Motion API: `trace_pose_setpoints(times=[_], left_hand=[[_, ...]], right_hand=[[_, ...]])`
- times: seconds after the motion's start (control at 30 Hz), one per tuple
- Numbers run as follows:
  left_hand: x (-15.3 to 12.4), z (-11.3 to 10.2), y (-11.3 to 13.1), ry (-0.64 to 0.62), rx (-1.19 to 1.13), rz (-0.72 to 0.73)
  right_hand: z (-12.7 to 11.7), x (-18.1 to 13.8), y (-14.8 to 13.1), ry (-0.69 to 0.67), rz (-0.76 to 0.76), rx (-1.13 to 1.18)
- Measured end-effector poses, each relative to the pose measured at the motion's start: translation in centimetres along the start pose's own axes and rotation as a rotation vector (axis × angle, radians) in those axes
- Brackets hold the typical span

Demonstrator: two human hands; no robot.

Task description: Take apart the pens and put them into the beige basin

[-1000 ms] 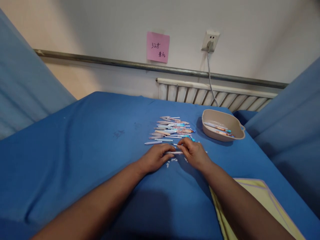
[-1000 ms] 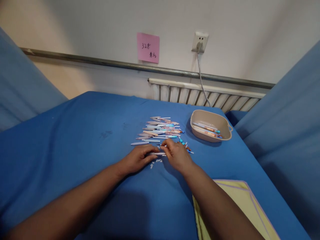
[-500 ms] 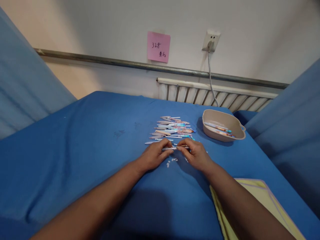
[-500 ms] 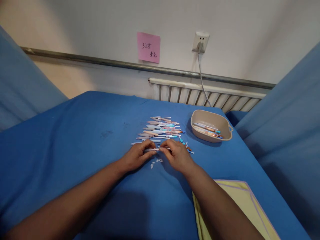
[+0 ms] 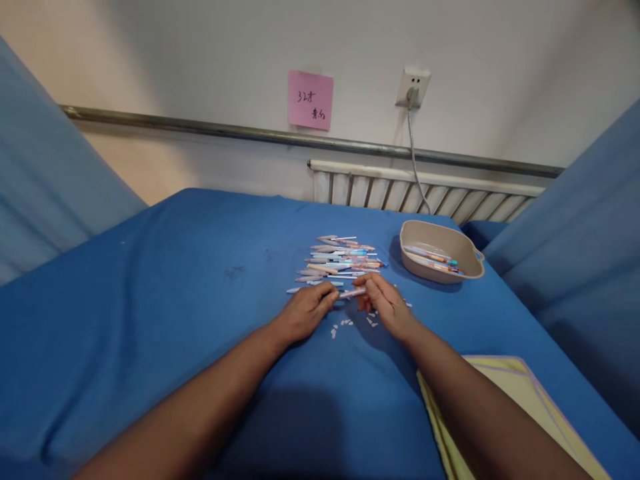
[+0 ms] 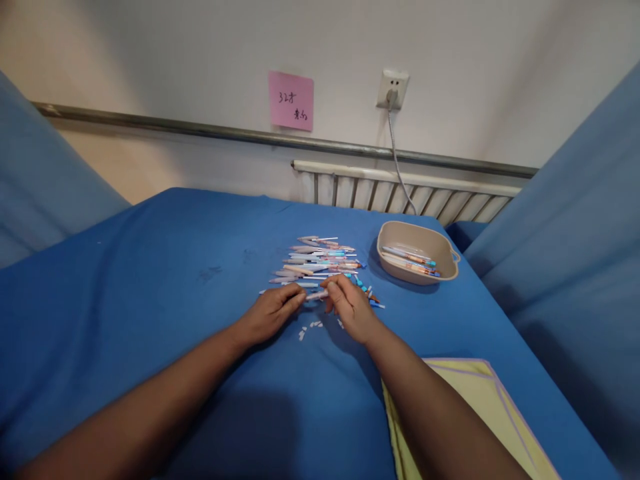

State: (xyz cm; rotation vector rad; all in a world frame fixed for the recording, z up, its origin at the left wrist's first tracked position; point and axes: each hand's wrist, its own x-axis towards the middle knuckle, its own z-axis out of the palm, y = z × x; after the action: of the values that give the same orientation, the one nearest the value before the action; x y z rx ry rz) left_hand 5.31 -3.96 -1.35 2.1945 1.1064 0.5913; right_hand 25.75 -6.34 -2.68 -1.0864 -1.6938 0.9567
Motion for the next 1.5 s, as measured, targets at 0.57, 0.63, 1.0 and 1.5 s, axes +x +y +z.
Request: trace_pose_setpoints(times=[0.57, 0.63, 1.0, 1.5], left_hand=[[0.7, -0.8, -0.1, -0.025, -0.042, -0.079], [0.8, -0.9, 0.1, -0.023, -0.064, -0.067], [0.8, -0.2, -0.5, -0.031, -0.108, -0.046], [1.2, -0.8, -2.0, 0.293, -0.221, -0.137]], right_hand=[[1.1, 1.6, 1.4, 0.054, 0.009, 0.018], [1.0, 1.5, 1.2, 0.047, -0.059, -0.159], [0.8, 1.7, -0.8, -0.118, -0.380, -0.933], [-17.2, 6.4, 2.4, 0.068, 0.356, -1.118]])
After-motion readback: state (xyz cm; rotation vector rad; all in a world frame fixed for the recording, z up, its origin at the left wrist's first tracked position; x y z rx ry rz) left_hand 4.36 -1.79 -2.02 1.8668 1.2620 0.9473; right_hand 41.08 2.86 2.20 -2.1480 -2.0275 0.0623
